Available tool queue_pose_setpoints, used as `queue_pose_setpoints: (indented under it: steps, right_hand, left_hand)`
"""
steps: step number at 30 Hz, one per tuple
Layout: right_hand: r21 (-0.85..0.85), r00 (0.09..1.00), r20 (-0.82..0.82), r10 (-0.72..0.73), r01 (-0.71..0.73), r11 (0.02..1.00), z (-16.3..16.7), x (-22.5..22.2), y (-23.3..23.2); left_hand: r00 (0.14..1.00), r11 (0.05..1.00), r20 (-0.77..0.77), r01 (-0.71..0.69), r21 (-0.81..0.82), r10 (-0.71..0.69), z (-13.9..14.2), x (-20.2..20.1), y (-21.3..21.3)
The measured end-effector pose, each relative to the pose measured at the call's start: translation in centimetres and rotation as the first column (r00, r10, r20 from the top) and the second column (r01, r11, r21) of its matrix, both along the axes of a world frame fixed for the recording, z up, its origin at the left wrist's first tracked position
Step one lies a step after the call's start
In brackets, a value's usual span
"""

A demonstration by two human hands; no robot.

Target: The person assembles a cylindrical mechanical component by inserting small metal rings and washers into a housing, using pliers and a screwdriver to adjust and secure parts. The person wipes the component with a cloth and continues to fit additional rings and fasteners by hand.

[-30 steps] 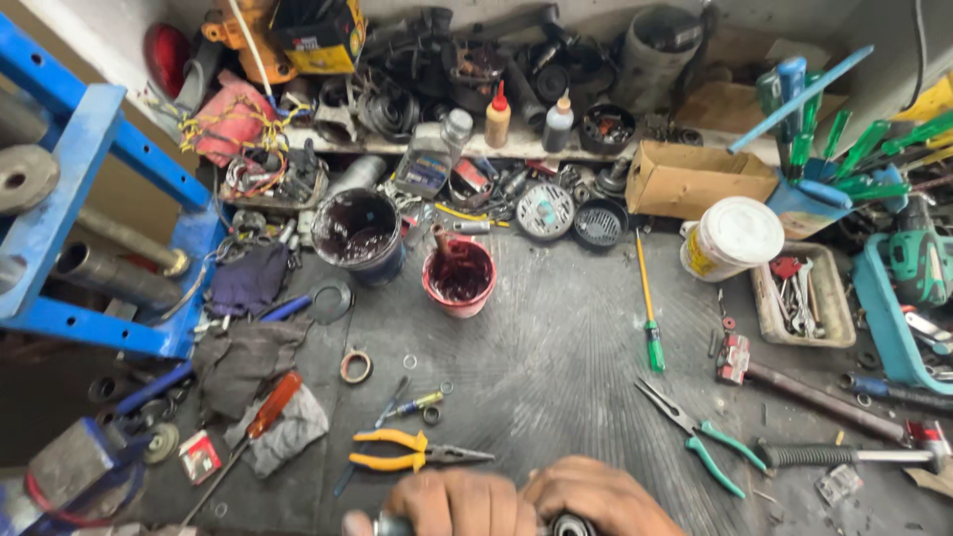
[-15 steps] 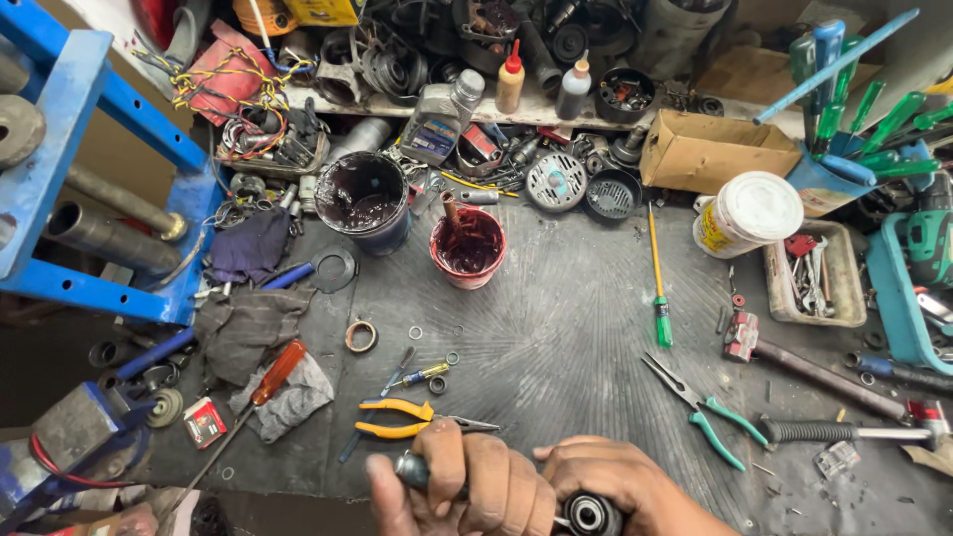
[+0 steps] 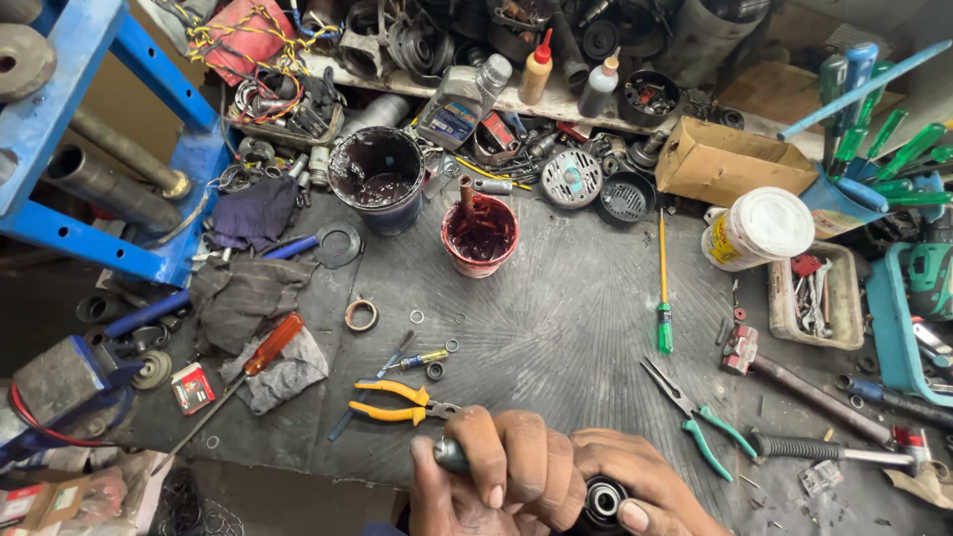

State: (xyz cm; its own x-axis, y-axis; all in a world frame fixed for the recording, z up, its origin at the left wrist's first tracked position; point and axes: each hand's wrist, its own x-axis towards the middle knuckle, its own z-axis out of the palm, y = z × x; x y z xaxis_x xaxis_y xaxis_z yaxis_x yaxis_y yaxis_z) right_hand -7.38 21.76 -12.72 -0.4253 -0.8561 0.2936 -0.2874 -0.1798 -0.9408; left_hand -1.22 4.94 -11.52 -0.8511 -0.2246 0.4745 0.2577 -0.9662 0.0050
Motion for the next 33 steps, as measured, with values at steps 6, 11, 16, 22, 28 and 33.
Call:
queue_pose_setpoints:
  steps: [6,11,16,22,28,33]
  right_hand:
    - [-0.004,1.0,-0.006,0.014,-0.014,1.0,-0.4,-0.4,0.1]
    - [0.006,0.999,-0.005,0.035,-0.035,0.999,-1.8,-0.7,1.0]
    - [0.0,0.999,-0.017,0.042,-0.042,0.999,-3.3,-0.8,1.6]
    - [0.014,0.998,-0.023,0.062,-0.062,0.998,-2.6,-0.9,1.3]
    - [0.08,0.998,-0.058,-0.003,0.008,0.997,-2.8,-0.3,1.8]
    - [0.091,0.996,-0.087,0.005,0.002,0.996,-2.4,0.1,1.7]
  left_hand:
    - [0.977,0.991,-0.191,-0.11,-0.082,0.092,-1.4,-1.1,0.7]
    - [0.978,0.982,-0.179,-0.129,-0.139,0.103,-1.5,-0.8,0.0]
    - [0.968,0.962,-0.249,-0.056,-0.268,-0.013,-1.2,-1.5,-1.7]
    - [0.962,0.88,-0.221,-0.243,-0.409,0.163,-0.8,-1.0,-1.2]
    - [0.856,0.772,-0.348,-0.503,-0.388,0.383,-3.7,-0.5,0.2]
    - [0.799,0.807,-0.336,-0.569,-0.156,0.499,-6.8,-1.1,1.3]
